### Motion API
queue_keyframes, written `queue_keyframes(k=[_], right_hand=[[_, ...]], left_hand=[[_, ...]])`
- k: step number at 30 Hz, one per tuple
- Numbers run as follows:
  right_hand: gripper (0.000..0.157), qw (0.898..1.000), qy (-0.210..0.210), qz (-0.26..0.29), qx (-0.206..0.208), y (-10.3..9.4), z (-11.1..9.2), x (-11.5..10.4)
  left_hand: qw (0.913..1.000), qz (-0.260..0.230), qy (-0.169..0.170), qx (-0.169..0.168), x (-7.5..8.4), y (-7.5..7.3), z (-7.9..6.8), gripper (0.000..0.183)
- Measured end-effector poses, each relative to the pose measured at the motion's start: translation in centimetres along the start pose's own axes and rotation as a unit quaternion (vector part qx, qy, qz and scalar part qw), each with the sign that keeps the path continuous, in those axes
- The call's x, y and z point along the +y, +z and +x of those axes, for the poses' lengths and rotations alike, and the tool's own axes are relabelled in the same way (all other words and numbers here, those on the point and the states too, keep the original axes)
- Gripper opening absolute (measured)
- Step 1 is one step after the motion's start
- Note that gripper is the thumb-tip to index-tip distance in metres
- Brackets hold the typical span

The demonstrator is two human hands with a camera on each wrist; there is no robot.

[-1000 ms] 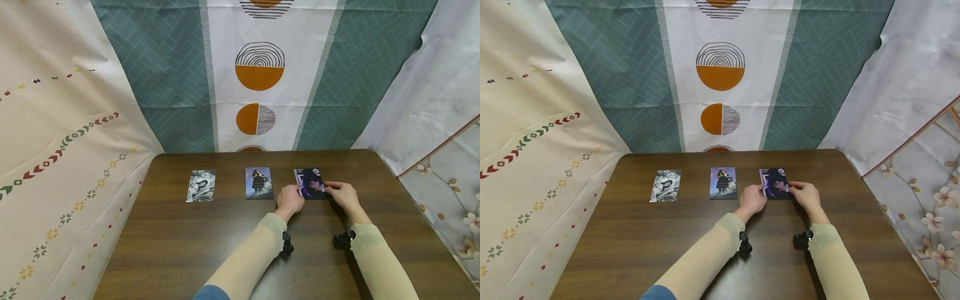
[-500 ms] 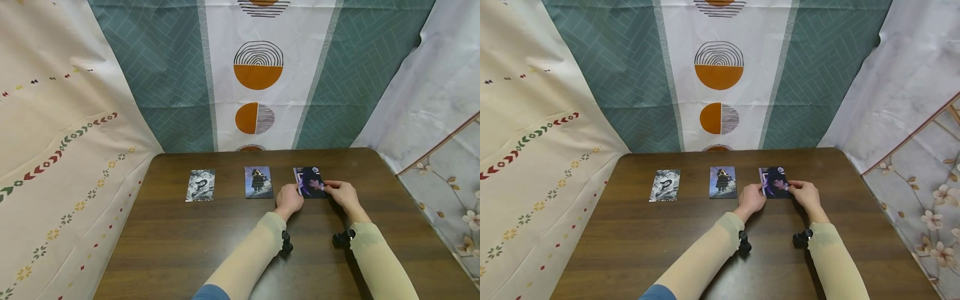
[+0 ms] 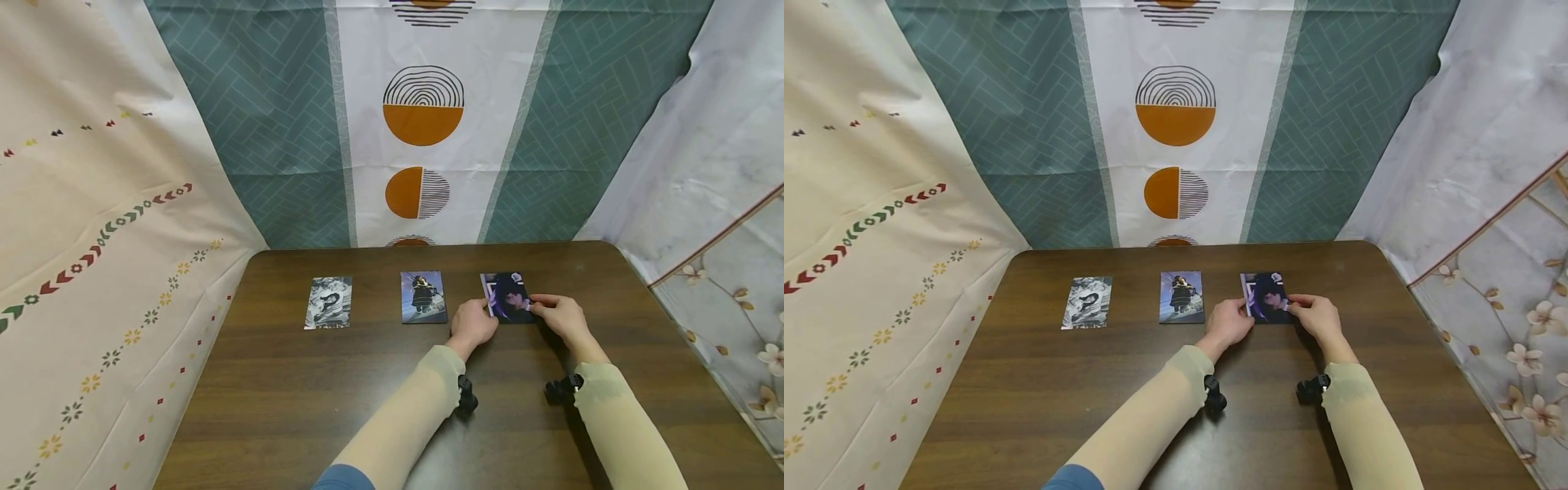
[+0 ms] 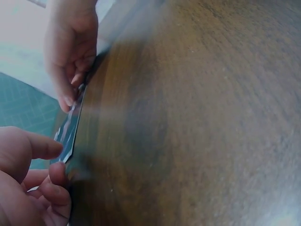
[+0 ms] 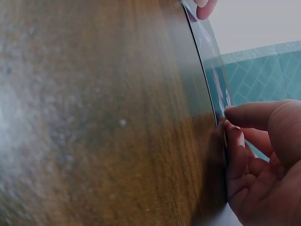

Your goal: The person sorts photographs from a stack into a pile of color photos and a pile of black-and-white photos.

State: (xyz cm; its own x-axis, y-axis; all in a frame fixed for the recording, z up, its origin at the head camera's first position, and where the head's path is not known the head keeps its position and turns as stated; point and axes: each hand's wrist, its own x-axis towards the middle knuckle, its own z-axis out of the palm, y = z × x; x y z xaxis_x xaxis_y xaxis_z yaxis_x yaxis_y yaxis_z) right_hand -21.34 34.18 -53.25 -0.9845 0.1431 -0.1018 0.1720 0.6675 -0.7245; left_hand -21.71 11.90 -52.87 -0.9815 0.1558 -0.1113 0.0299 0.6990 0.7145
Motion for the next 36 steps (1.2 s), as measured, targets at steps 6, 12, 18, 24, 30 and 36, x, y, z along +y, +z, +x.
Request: queue_keyframes(k=[6,12,18,24,30,36], right_hand=[[0.046,1.0,0.009,0.016,-0.01,-0.1,-0.1,-0.1],[0.046,0.999,0.02,0.029,-0.017,-0.2,-0.3,-0.4],[0.047,0.999,0.012,0.033,-0.014,-0.1,-0.3,-0.6],[0.046,0.999,0.011,0.037,-0.013,-0.1,-0.4,-0.8],[0.047,0.999,0.012,0.043,-0.014,0.0,-0.5,-0.9],[0.044,0.999,0.006,0.044,-0.006,0.3,-0.6,-1.0]], left_hand=[[0.9977,-0.061,0.016,-0.023,-0.7,-0.2,0.4,0.052],[0.9914,-0.126,0.006,-0.033,-1.2,-0.7,0.3,0.049],[0.9873,-0.156,0.016,-0.025,-1.3,-1.2,-0.1,0.045],[0.9838,-0.178,0.017,-0.018,-1.5,-1.2,-0.3,0.042],[0.9771,-0.21,0.029,-0.019,-2.1,-1.7,-0.4,0.034],[0.9586,-0.282,0.021,-0.031,-3.1,-2.9,-0.3,0.03]])
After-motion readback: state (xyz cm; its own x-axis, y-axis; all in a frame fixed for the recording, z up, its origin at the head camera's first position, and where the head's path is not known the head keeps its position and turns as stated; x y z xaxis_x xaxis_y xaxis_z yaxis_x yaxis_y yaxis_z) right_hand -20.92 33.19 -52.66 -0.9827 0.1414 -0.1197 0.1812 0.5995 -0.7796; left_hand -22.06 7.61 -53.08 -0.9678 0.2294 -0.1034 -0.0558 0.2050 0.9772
